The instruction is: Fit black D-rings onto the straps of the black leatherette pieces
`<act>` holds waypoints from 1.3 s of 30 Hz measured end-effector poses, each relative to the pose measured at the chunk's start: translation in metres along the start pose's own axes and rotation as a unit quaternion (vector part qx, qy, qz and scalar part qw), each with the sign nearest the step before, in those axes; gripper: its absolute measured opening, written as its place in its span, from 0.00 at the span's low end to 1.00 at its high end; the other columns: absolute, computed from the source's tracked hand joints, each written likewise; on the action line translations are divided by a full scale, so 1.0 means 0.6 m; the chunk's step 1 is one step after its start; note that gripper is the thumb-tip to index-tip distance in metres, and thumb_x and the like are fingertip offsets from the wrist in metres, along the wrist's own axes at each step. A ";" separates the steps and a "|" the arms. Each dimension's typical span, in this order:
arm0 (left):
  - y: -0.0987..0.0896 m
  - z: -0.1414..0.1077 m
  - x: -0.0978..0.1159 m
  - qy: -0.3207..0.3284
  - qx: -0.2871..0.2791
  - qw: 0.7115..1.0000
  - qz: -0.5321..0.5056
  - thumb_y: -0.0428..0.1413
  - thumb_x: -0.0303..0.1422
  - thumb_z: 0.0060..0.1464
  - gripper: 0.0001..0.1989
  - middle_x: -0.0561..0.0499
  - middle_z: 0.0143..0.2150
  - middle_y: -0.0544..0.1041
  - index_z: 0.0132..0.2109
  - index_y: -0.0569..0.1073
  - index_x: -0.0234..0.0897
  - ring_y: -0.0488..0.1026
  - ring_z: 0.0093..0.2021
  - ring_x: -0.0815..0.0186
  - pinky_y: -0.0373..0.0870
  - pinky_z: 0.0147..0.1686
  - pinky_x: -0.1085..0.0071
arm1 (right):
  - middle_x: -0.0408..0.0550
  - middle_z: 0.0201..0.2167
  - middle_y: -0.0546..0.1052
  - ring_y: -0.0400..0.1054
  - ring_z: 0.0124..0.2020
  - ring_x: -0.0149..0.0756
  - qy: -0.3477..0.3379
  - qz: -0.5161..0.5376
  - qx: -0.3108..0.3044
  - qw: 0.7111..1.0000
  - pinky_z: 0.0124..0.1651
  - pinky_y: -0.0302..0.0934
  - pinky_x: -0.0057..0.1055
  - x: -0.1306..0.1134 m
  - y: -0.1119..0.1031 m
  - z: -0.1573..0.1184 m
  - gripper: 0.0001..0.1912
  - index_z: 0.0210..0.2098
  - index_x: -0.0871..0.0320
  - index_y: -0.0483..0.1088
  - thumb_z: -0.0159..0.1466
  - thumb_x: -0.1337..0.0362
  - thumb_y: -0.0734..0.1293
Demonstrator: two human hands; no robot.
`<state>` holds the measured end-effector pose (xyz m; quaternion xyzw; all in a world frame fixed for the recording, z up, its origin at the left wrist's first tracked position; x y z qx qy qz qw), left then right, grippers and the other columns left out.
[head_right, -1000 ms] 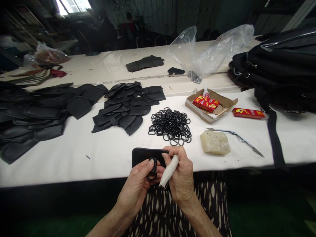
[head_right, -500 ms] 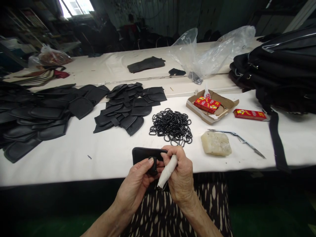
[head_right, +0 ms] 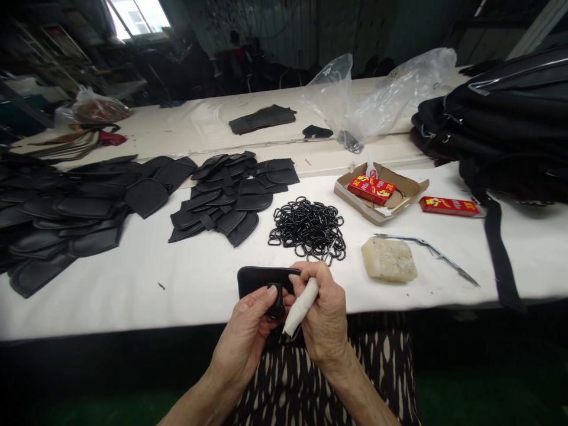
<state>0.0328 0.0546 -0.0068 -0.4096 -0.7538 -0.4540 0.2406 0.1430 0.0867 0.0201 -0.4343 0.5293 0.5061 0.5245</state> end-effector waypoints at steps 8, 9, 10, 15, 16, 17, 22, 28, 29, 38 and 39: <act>0.003 0.003 -0.001 0.002 0.011 1.000 -0.017 0.54 0.34 0.54 0.09 0.45 0.30 0.77 0.33 0.71 0.31 0.73 0.30 0.65 0.68 0.33 0.72 | 0.40 0.35 0.75 0.72 0.31 0.28 -0.021 -0.039 0.014 0.999 0.28 0.68 0.20 -0.001 -0.001 0.004 0.07 0.28 0.54 0.62 0.58 0.65 0.67; 0.003 0.003 0.000 0.002 0.011 1.000 -0.017 0.54 0.34 0.54 0.09 0.45 0.29 0.77 0.33 0.71 0.31 0.73 0.30 0.66 0.68 0.32 0.72 | 0.41 0.35 0.75 0.72 0.29 0.28 -0.011 -0.032 0.013 0.999 0.26 0.69 0.20 0.001 -0.001 0.004 0.07 0.28 0.54 0.61 0.58 0.64 0.67; 0.003 0.003 0.000 0.002 0.011 1.000 -0.017 0.54 0.34 0.55 0.09 0.45 0.29 0.77 0.33 0.71 0.31 0.73 0.30 0.66 0.68 0.32 0.73 | 0.41 0.36 0.75 0.72 0.26 0.27 0.002 -0.022 0.010 1.000 0.24 0.68 0.21 0.003 -0.001 0.003 0.08 0.28 0.54 0.61 0.58 0.63 0.67; 0.002 0.004 0.003 0.000 0.018 1.000 0.004 0.54 0.35 0.55 0.10 0.46 0.28 0.77 0.32 0.72 0.31 0.73 0.28 0.66 0.68 0.31 0.73 | 0.43 0.40 0.73 0.69 0.19 0.26 0.072 0.024 -0.010 0.997 0.20 0.69 0.24 0.016 0.003 0.003 0.10 0.29 0.55 0.60 0.57 0.60 0.67; 0.002 0.004 0.004 -0.001 0.018 1.000 0.010 0.54 0.35 0.55 0.10 0.46 0.28 0.77 0.32 0.72 0.31 0.73 0.28 0.66 0.68 0.31 0.73 | 0.44 0.41 0.73 0.70 0.19 0.26 0.080 0.028 -0.012 0.996 0.20 0.70 0.25 0.018 0.003 0.003 0.11 0.29 0.55 0.60 0.57 0.60 0.68; 0.002 0.005 0.004 0.000 0.016 1.000 0.015 0.53 0.35 0.55 0.11 0.45 0.28 0.77 0.31 0.72 0.31 0.73 0.28 0.65 0.68 0.31 0.72 | 0.44 0.41 0.73 0.70 0.19 0.27 0.087 0.031 -0.013 0.996 0.20 0.70 0.25 0.019 0.003 0.003 0.11 0.30 0.55 0.60 0.57 0.59 0.68; -0.001 0.010 0.007 0.007 0.014 1.000 0.019 0.53 0.35 0.54 0.10 0.46 0.27 0.77 0.30 0.72 0.31 0.73 0.27 0.65 0.68 0.30 0.72 | 0.44 0.40 0.73 0.70 0.22 0.28 0.084 0.007 -0.025 0.996 0.20 0.68 0.25 0.019 0.004 0.012 0.10 0.31 0.54 0.61 0.58 0.59 0.67; -0.010 0.020 0.002 -0.007 0.049 0.998 0.032 0.56 0.37 0.51 0.11 0.46 0.27 0.77 0.32 0.72 0.30 0.73 0.27 0.65 0.70 0.33 0.68 | 0.46 0.42 0.74 0.69 0.45 0.38 -0.029 -0.093 0.023 0.995 0.48 0.64 0.38 -0.011 -0.034 0.023 0.08 0.30 0.54 0.61 0.57 0.63 0.67; -0.011 0.021 0.002 -0.008 0.055 0.998 0.041 0.56 0.37 0.51 0.12 0.45 0.28 0.77 0.32 0.72 0.30 0.73 0.27 0.65 0.70 0.33 0.68 | 0.47 0.42 0.74 0.68 0.46 0.38 -0.042 -0.103 0.033 0.993 0.49 0.62 0.40 -0.017 -0.045 0.021 0.09 0.30 0.54 0.61 0.57 0.62 0.68; -0.012 0.024 0.005 -0.008 0.065 0.996 0.065 0.57 0.38 0.49 0.12 0.44 0.28 0.78 0.31 0.73 0.30 0.74 0.27 0.64 0.70 0.33 0.69 | 0.45 0.22 0.74 0.66 0.20 0.35 -0.030 -0.148 0.062 0.987 0.24 0.63 0.30 -0.045 -0.168 -0.017 0.24 0.38 0.55 0.67 0.57 0.41 0.61; -0.013 0.025 0.005 -0.011 0.068 0.996 0.064 0.58 0.37 0.49 0.12 0.44 0.28 0.78 0.31 0.73 0.30 0.74 0.28 0.64 0.70 0.33 0.69 | 0.45 0.22 0.73 0.65 0.20 0.35 -0.028 -0.176 0.057 0.982 0.22 0.62 0.30 -0.047 -0.181 -0.018 0.28 0.39 0.55 0.68 0.55 0.38 0.59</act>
Point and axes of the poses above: each hand's wrist, its own z-axis towards the middle knuckle, its own y-axis out of the palm, x = y × z, the point moved 6 cm from there along z, towards the middle knuckle
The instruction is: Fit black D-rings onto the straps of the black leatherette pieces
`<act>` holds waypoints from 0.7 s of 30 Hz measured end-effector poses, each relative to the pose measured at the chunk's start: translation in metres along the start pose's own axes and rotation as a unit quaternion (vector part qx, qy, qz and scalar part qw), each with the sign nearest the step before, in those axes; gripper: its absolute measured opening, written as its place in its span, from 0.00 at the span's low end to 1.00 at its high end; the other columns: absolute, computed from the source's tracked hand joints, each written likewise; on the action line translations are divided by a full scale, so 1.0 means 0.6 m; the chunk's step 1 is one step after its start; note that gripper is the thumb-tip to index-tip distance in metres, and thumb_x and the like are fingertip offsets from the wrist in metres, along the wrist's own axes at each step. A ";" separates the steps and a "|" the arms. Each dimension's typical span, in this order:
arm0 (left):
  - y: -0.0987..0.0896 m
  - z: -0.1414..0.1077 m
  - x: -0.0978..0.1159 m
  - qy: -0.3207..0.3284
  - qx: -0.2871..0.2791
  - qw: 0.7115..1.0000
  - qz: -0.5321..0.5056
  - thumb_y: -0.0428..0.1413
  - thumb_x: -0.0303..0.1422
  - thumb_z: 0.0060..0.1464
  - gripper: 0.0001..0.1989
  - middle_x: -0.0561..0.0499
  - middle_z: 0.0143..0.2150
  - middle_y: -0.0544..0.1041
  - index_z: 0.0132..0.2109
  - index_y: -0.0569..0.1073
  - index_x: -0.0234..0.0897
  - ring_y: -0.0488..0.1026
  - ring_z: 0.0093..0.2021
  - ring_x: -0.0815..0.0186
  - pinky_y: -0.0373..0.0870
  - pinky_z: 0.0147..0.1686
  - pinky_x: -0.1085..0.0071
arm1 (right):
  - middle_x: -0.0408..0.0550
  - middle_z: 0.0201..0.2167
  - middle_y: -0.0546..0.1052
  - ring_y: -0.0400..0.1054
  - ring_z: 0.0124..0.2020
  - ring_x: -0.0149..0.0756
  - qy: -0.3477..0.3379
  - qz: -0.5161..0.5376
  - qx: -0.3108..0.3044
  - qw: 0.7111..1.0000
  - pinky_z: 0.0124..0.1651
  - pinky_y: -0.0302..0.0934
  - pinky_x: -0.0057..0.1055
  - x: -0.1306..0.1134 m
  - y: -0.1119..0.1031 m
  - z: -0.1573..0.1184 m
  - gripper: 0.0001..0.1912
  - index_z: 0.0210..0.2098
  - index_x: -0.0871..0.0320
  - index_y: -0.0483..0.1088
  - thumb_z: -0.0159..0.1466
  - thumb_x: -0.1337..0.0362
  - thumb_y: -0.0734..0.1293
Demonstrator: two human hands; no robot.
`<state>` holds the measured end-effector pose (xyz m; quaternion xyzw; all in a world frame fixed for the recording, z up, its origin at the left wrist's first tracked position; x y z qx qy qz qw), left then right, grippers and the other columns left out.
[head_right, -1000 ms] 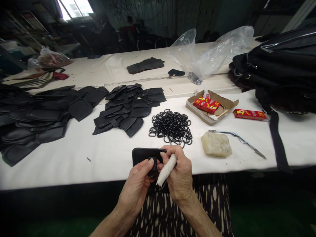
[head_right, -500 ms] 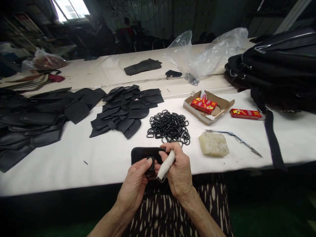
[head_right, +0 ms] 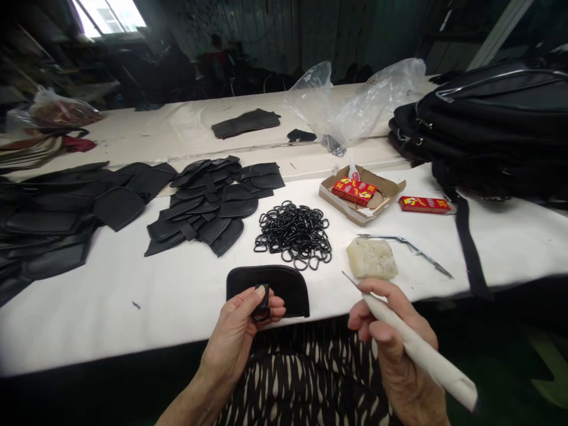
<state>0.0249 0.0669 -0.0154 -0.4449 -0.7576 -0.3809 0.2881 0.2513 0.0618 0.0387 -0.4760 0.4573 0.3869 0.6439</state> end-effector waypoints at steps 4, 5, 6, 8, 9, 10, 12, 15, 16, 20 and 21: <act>0.002 0.008 0.000 -0.015 0.008 1.000 -0.022 0.59 0.34 0.48 0.10 0.44 0.29 0.79 0.32 0.74 0.29 0.76 0.28 0.63 0.72 0.35 0.69 | 0.47 0.28 0.72 0.66 0.29 0.39 0.000 -0.087 0.054 0.995 0.29 0.62 0.30 0.001 -0.046 0.005 0.25 0.37 0.56 0.71 0.56 0.41 0.61; 0.005 0.011 0.000 -0.019 0.008 0.999 -0.032 0.59 0.33 0.48 0.09 0.43 0.29 0.79 0.33 0.74 0.29 0.76 0.29 0.63 0.72 0.35 0.69 | 0.46 0.28 0.72 0.66 0.30 0.39 0.011 -0.094 0.083 0.992 0.31 0.62 0.30 0.001 -0.054 0.007 0.23 0.36 0.56 0.71 0.57 0.43 0.61; 0.009 0.015 0.000 -0.024 0.008 0.999 -0.043 0.59 0.31 0.48 0.08 0.43 0.29 0.79 0.33 0.74 0.29 0.76 0.29 0.63 0.72 0.36 0.69 | 0.46 0.27 0.71 0.65 0.29 0.37 0.024 -0.097 0.110 0.989 0.31 0.62 0.30 0.002 -0.061 0.009 0.20 0.34 0.56 0.71 0.59 0.46 0.61; 0.016 0.023 -0.001 -0.037 0.012 0.998 -0.058 0.58 0.28 0.49 0.05 0.43 0.29 0.79 0.33 0.74 0.28 0.76 0.29 0.63 0.73 0.35 0.69 | 0.43 0.23 0.68 0.63 0.25 0.34 0.048 -0.099 0.150 0.983 0.28 0.60 0.29 0.003 -0.066 0.012 0.17 0.32 0.57 0.69 0.60 0.49 0.61; 0.020 0.026 -0.002 -0.042 0.014 0.997 -0.062 0.57 0.27 0.50 0.05 0.42 0.29 0.79 0.33 0.74 0.28 0.76 0.29 0.63 0.73 0.35 0.69 | 0.41 0.21 0.67 0.61 0.24 0.33 0.052 -0.103 0.157 0.981 0.26 0.58 0.28 0.003 -0.066 0.014 0.16 0.30 0.57 0.68 0.60 0.50 0.61; 0.023 0.028 -0.003 -0.047 0.015 0.997 -0.063 0.56 0.26 0.51 0.05 0.42 0.29 0.79 0.34 0.74 0.28 0.76 0.29 0.63 0.74 0.35 0.69 | 0.40 0.20 0.65 0.59 0.22 0.31 0.054 -0.110 0.157 0.980 0.25 0.57 0.27 0.003 -0.064 0.016 0.15 0.29 0.56 0.67 0.60 0.51 0.61; 0.028 0.032 -0.004 -0.053 0.018 0.997 -0.059 0.54 0.26 0.52 0.05 0.41 0.29 0.79 0.34 0.74 0.27 0.77 0.28 0.63 0.74 0.34 0.68 | 0.39 0.19 0.64 0.58 0.21 0.30 0.046 -0.128 0.147 0.980 0.24 0.55 0.26 0.004 -0.060 0.020 0.14 0.26 0.56 0.65 0.59 0.52 0.63; 0.030 0.033 -0.004 -0.051 0.019 0.997 -0.050 0.54 0.25 0.53 0.05 0.41 0.29 0.79 0.34 0.74 0.27 0.77 0.29 0.63 0.75 0.35 0.68 | 0.39 0.19 0.67 0.59 0.22 0.30 0.023 -0.142 0.144 0.979 0.25 0.56 0.26 0.007 -0.060 0.026 0.12 0.26 0.56 0.66 0.59 0.55 0.64; 0.030 0.033 -0.005 -0.050 0.018 0.997 -0.048 0.54 0.25 0.53 0.05 0.41 0.30 0.79 0.34 0.74 0.27 0.77 0.29 0.63 0.75 0.35 0.68 | 0.39 0.20 0.67 0.60 0.22 0.31 0.017 -0.144 0.147 0.978 0.25 0.56 0.26 0.008 -0.060 0.028 0.12 0.26 0.56 0.66 0.59 0.55 0.64; 0.026 0.035 -0.006 -0.054 0.018 0.997 -0.045 0.54 0.25 0.52 0.04 0.40 0.31 0.79 0.34 0.74 0.28 0.77 0.30 0.61 0.75 0.36 0.66 | 0.39 0.19 0.66 0.60 0.22 0.31 0.000 -0.154 0.145 0.978 0.25 0.56 0.27 0.009 -0.055 0.040 0.12 0.25 0.56 0.65 0.60 0.57 0.63; 0.025 0.036 -0.006 -0.058 0.018 0.997 -0.045 0.54 0.25 0.52 0.04 0.40 0.31 0.79 0.34 0.74 0.28 0.77 0.30 0.61 0.75 0.36 0.66 | 0.39 0.19 0.66 0.60 0.22 0.31 -0.003 -0.154 0.142 0.978 0.26 0.56 0.27 0.009 -0.053 0.043 0.12 0.24 0.56 0.64 0.60 0.57 0.62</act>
Point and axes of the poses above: each hand's wrist, its own z-axis towards the middle knuckle, its own y-axis out of the palm, x = y × z, the point moved 6 cm from there along z, towards the middle knuckle
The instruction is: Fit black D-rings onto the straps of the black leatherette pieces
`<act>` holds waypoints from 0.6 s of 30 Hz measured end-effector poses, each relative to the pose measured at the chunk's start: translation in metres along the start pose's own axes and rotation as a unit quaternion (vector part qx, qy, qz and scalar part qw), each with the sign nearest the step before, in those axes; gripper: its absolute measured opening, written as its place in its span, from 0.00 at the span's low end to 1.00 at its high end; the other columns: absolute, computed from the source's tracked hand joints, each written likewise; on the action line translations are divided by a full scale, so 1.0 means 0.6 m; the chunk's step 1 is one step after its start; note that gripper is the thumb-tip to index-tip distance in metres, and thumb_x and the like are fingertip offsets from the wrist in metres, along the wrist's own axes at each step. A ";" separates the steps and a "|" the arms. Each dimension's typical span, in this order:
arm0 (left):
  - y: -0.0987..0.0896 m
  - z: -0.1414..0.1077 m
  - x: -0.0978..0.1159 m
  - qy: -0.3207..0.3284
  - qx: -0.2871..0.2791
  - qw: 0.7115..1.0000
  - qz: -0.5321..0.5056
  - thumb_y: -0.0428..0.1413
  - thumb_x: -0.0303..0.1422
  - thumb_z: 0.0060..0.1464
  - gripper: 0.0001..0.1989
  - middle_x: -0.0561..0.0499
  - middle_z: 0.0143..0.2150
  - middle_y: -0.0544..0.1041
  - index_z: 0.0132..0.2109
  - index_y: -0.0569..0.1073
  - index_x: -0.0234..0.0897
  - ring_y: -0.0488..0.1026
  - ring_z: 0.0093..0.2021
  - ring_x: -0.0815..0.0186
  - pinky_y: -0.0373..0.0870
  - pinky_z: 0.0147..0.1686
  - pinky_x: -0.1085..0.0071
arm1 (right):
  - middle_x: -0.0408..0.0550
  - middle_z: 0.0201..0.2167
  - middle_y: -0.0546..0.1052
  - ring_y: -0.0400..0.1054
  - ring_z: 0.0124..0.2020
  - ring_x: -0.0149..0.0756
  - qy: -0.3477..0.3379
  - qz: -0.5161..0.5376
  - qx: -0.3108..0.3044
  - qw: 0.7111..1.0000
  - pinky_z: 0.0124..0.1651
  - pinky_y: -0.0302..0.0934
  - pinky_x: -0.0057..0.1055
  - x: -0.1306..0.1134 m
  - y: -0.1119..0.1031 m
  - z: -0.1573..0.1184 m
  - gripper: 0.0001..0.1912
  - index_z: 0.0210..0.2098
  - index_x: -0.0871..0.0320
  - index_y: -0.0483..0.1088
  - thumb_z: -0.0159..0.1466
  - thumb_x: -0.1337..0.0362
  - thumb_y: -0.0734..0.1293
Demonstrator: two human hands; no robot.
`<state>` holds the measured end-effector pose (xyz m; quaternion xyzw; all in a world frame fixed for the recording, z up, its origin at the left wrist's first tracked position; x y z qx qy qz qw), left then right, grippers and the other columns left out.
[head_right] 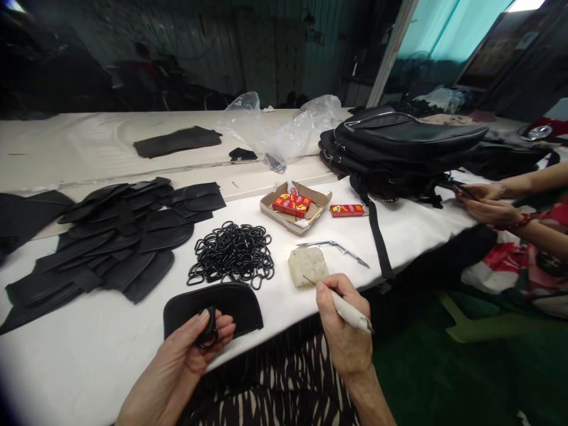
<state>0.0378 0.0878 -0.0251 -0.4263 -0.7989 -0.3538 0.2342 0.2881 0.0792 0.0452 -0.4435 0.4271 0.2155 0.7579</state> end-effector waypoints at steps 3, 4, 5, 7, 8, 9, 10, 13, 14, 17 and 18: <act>-0.002 0.003 0.001 -0.012 -0.003 1.000 -0.001 0.54 0.24 0.52 0.04 0.40 0.31 0.79 0.34 0.74 0.28 0.78 0.31 0.60 0.76 0.37 0.64 | 0.38 0.18 0.66 0.59 0.21 0.30 -0.002 -0.001 -0.003 1.000 0.25 0.55 0.26 0.000 0.010 0.007 0.11 0.24 0.56 0.64 0.60 0.57 0.62; -0.002 0.003 0.001 -0.015 -0.004 1.000 -0.001 0.54 0.24 0.52 0.05 0.40 0.32 0.79 0.34 0.75 0.28 0.78 0.32 0.60 0.76 0.37 0.64 | 0.38 0.18 0.65 0.58 0.21 0.30 -0.002 -0.002 -0.004 1.000 0.25 0.55 0.26 0.001 0.013 0.008 0.11 0.24 0.56 0.64 0.60 0.58 0.62; -0.002 0.004 0.001 -0.017 -0.005 1.000 -0.002 0.54 0.23 0.52 0.05 0.40 0.32 0.79 0.34 0.75 0.28 0.78 0.32 0.60 0.76 0.37 0.64 | 0.38 0.19 0.65 0.58 0.21 0.30 -0.001 -0.004 -0.005 1.000 0.25 0.55 0.26 0.003 0.016 0.010 0.11 0.24 0.56 0.64 0.60 0.58 0.62; -0.003 0.004 0.002 -0.023 -0.005 1.000 -0.004 0.54 0.23 0.52 0.05 0.40 0.32 0.79 0.34 0.75 0.28 0.78 0.32 0.60 0.76 0.37 0.64 | 0.38 0.19 0.65 0.58 0.21 0.30 0.001 -0.006 -0.007 1.000 0.26 0.55 0.26 0.006 0.020 0.012 0.11 0.25 0.56 0.64 0.60 0.58 0.62; -0.002 0.003 0.002 -0.025 -0.006 1.000 -0.007 0.54 0.23 0.52 0.05 0.40 0.32 0.79 0.34 0.75 0.28 0.78 0.32 0.60 0.76 0.37 0.64 | 0.37 0.19 0.65 0.58 0.21 0.30 0.002 -0.005 -0.008 1.000 0.26 0.55 0.26 0.006 0.022 0.012 0.11 0.25 0.56 0.64 0.60 0.58 0.62; -0.002 0.003 0.002 -0.029 -0.007 1.000 -0.009 0.54 0.23 0.52 0.05 0.39 0.32 0.79 0.34 0.75 0.27 0.78 0.32 0.60 0.76 0.38 0.63 | 0.37 0.19 0.65 0.58 0.21 0.29 0.003 -0.003 -0.009 1.000 0.26 0.54 0.26 0.007 0.023 0.012 0.11 0.25 0.56 0.63 0.61 0.58 0.62; -0.002 0.002 0.002 -0.033 -0.008 0.999 -0.010 0.54 0.23 0.52 0.05 0.39 0.32 0.79 0.34 0.75 0.27 0.78 0.33 0.59 0.76 0.38 0.63 | 0.37 0.19 0.64 0.58 0.21 0.29 0.006 -0.001 -0.008 1.000 0.26 0.54 0.26 0.007 0.023 0.011 0.11 0.25 0.56 0.63 0.61 0.57 0.62; -0.001 0.001 0.002 -0.045 -0.013 0.999 -0.011 0.53 0.23 0.53 0.06 0.37 0.34 0.79 0.34 0.75 0.27 0.78 0.34 0.59 0.75 0.38 0.63 | 0.37 0.19 0.65 0.58 0.22 0.29 0.014 0.005 -0.003 1.000 0.26 0.54 0.25 0.007 0.019 0.009 0.11 0.25 0.56 0.64 0.61 0.57 0.63; -0.001 0.002 0.002 -0.049 -0.015 0.999 -0.011 0.53 0.23 0.53 0.06 0.37 0.35 0.79 0.34 0.75 0.27 0.77 0.35 0.58 0.75 0.39 0.63 | 0.38 0.20 0.65 0.58 0.22 0.30 0.017 0.008 0.002 1.000 0.27 0.54 0.26 0.008 0.016 0.007 0.11 0.25 0.56 0.64 0.61 0.57 0.63; -0.001 0.003 0.001 -0.053 -0.030 0.998 -0.016 0.53 0.23 0.54 0.06 0.36 0.37 0.79 0.34 0.75 0.26 0.77 0.36 0.58 0.75 0.39 0.63 | 0.40 0.22 0.68 0.60 0.24 0.31 0.042 0.038 0.025 0.998 0.28 0.55 0.27 0.014 0.004 0.001 0.11 0.27 0.57 0.66 0.60 0.56 0.64; -0.001 0.003 0.001 -0.052 -0.039 0.998 -0.021 0.53 0.23 0.53 0.06 0.36 0.38 0.78 0.35 0.76 0.27 0.77 0.37 0.58 0.75 0.39 0.63 | 0.41 0.22 0.68 0.59 0.24 0.31 0.055 0.066 0.028 0.996 0.27 0.54 0.28 0.017 0.002 -0.003 0.11 0.27 0.57 0.67 0.59 0.56 0.65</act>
Point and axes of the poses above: each hand's wrist, its own z-axis towards the middle knuckle, its own y-axis out of the palm, x = y × z, the point moved 6 cm from there along z, towards the middle knuckle
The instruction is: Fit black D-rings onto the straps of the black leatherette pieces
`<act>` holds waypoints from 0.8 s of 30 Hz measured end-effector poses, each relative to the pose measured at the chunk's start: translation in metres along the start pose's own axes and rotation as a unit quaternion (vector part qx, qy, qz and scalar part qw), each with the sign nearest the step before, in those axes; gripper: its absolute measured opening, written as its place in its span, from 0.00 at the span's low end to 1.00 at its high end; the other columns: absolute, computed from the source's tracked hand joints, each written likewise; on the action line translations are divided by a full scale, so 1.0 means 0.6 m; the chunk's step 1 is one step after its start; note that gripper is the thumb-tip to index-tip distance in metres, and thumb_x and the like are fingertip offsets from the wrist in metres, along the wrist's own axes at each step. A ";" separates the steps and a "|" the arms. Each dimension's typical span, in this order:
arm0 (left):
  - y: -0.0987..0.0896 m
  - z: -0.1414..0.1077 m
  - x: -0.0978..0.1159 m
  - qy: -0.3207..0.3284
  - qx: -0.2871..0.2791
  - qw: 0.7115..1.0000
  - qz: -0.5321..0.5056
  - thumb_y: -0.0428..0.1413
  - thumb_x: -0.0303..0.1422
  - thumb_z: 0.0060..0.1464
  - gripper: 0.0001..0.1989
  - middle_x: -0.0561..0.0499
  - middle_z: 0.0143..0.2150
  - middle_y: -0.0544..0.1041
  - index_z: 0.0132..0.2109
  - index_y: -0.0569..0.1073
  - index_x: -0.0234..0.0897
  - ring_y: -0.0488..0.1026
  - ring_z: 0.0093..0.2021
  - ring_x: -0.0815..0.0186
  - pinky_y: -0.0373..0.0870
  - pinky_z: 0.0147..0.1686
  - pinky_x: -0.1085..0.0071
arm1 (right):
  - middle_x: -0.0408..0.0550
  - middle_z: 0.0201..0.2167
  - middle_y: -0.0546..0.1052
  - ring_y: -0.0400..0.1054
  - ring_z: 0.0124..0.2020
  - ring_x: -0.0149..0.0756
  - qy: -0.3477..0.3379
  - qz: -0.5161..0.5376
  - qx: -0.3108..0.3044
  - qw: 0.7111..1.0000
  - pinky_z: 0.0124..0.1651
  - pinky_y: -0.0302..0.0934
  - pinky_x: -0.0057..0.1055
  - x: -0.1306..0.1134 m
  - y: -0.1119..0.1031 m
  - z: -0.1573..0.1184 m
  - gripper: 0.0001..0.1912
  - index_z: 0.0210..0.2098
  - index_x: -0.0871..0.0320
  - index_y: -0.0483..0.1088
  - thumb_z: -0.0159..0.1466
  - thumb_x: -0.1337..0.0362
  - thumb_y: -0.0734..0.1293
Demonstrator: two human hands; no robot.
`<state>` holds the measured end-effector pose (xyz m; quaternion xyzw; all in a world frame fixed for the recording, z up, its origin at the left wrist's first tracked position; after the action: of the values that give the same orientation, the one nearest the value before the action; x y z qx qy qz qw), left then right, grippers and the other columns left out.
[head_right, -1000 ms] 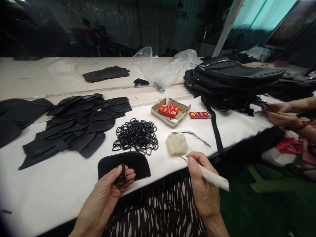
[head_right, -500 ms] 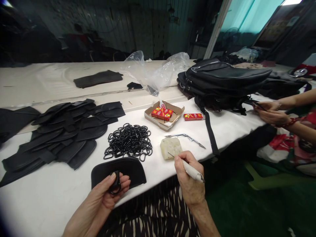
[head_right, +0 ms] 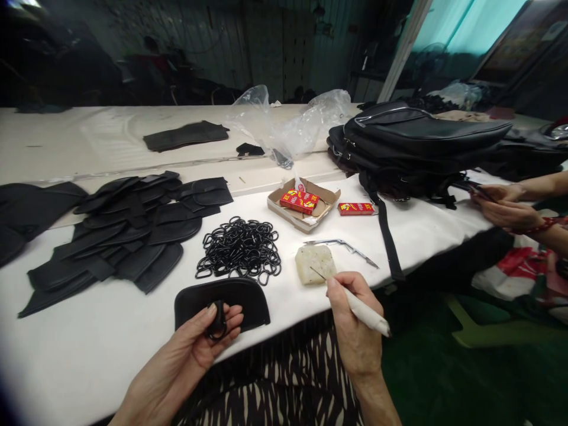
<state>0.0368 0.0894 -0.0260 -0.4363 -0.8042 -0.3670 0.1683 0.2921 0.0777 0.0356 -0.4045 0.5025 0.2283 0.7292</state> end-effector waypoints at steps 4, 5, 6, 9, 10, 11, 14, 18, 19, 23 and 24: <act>-0.001 -0.004 -0.004 0.003 -0.036 0.999 -0.023 0.56 0.25 0.52 0.05 0.38 0.37 0.79 0.33 0.76 0.27 0.77 0.36 0.59 0.74 0.39 0.64 | 0.42 0.23 0.68 0.56 0.21 0.27 0.072 0.192 -0.073 0.976 0.22 0.51 0.25 0.002 0.020 -0.027 0.10 0.28 0.58 0.68 0.58 0.58 0.67; -0.001 -0.006 -0.005 0.002 -0.045 0.999 -0.028 0.56 0.25 0.52 0.04 0.38 0.37 0.79 0.32 0.76 0.27 0.77 0.36 0.59 0.74 0.39 0.64 | 0.42 0.23 0.68 0.56 0.21 0.27 0.092 0.233 -0.105 0.962 0.22 0.51 0.24 -0.001 0.031 -0.037 0.09 0.28 0.58 0.68 0.58 0.59 0.67; -0.001 -0.007 -0.006 0.001 -0.055 0.998 -0.031 0.57 0.26 0.51 0.04 0.38 0.36 0.79 0.32 0.76 0.27 0.76 0.36 0.59 0.74 0.39 0.65 | 0.43 0.24 0.68 0.56 0.22 0.27 0.113 0.262 -0.137 0.949 0.22 0.52 0.24 -0.004 0.045 -0.048 0.08 0.29 0.58 0.68 0.58 0.59 0.67; 0.000 -0.009 -0.009 -0.002 -0.086 0.996 -0.034 0.57 0.26 0.51 0.05 0.39 0.37 0.78 0.33 0.76 0.26 0.76 0.38 0.60 0.73 0.40 0.66 | 0.42 0.25 0.68 0.58 0.24 0.27 0.158 0.287 -0.208 0.922 0.23 0.53 0.23 -0.014 0.082 -0.080 0.08 0.30 0.57 0.69 0.58 0.59 0.67; 0.001 -0.010 -0.009 -0.002 -0.095 0.995 -0.035 0.57 0.26 0.51 0.05 0.39 0.37 0.78 0.33 0.76 0.26 0.76 0.38 0.60 0.73 0.41 0.66 | 0.42 0.25 0.68 0.58 0.24 0.28 0.164 0.281 -0.220 0.919 0.23 0.53 0.23 -0.015 0.093 -0.089 0.08 0.29 0.56 0.68 0.58 0.58 0.67; 0.001 -0.011 -0.009 -0.003 -0.104 0.994 -0.036 0.57 0.26 0.51 0.05 0.39 0.37 0.78 0.34 0.76 0.26 0.75 0.38 0.60 0.72 0.42 0.66 | 0.42 0.25 0.68 0.59 0.25 0.28 0.165 0.271 -0.230 0.920 0.23 0.52 0.24 -0.016 0.102 -0.096 0.09 0.29 0.56 0.68 0.58 0.57 0.67; 0.003 -0.012 -0.008 -0.003 -0.130 0.991 -0.033 0.58 0.27 0.51 0.06 0.40 0.36 0.78 0.34 0.77 0.26 0.75 0.38 0.61 0.71 0.44 0.66 | 0.42 0.25 0.69 0.58 0.25 0.29 0.149 0.230 -0.246 0.930 0.24 0.52 0.25 -0.015 0.120 -0.108 0.11 0.29 0.56 0.68 0.58 0.55 0.66; 0.005 -0.012 -0.007 0.009 -0.153 0.988 -0.025 0.58 0.29 0.50 0.08 0.40 0.36 0.78 0.35 0.77 0.25 0.75 0.38 0.61 0.70 0.44 0.67 | 0.40 0.24 0.69 0.56 0.23 0.28 0.118 0.187 -0.261 0.940 0.26 0.51 0.26 -0.016 0.134 -0.110 0.11 0.29 0.56 0.67 0.60 0.55 0.64; 0.005 -0.011 -0.007 0.012 -0.154 0.988 -0.025 0.58 0.29 0.50 0.09 0.40 0.36 0.78 0.35 0.77 0.25 0.75 0.38 0.61 0.70 0.44 0.67 | 0.40 0.23 0.69 0.56 0.23 0.28 0.112 0.179 -0.263 0.941 0.26 0.51 0.26 -0.017 0.136 -0.110 0.11 0.29 0.56 0.67 0.61 0.55 0.64; 0.006 -0.012 -0.007 0.023 -0.156 0.987 -0.027 0.58 0.29 0.50 0.09 0.40 0.36 0.78 0.35 0.77 0.25 0.74 0.38 0.62 0.70 0.44 0.67 | 0.40 0.24 0.70 0.57 0.24 0.28 0.103 0.169 -0.273 0.941 0.27 0.52 0.26 -0.020 0.144 -0.110 0.11 0.30 0.56 0.67 0.61 0.54 0.64; 0.006 -0.012 -0.007 0.024 -0.158 0.987 -0.027 0.58 0.29 0.51 0.09 0.40 0.36 0.78 0.35 0.77 0.25 0.74 0.38 0.62 0.70 0.44 0.67 | 0.39 0.24 0.70 0.57 0.24 0.28 0.101 0.167 -0.275 0.941 0.27 0.52 0.26 -0.022 0.145 -0.110 0.11 0.29 0.56 0.67 0.61 0.54 0.64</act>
<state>0.0421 0.0828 -0.0219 -0.4268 -0.7433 -0.5039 0.1070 0.1867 0.0741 0.0051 -0.5204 0.5513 0.4345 0.4863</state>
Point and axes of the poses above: each hand's wrist, its own z-axis towards the middle knuckle, its own y-axis out of the palm, x = y × z, the point moved 6 cm from there along z, towards the middle knuckle
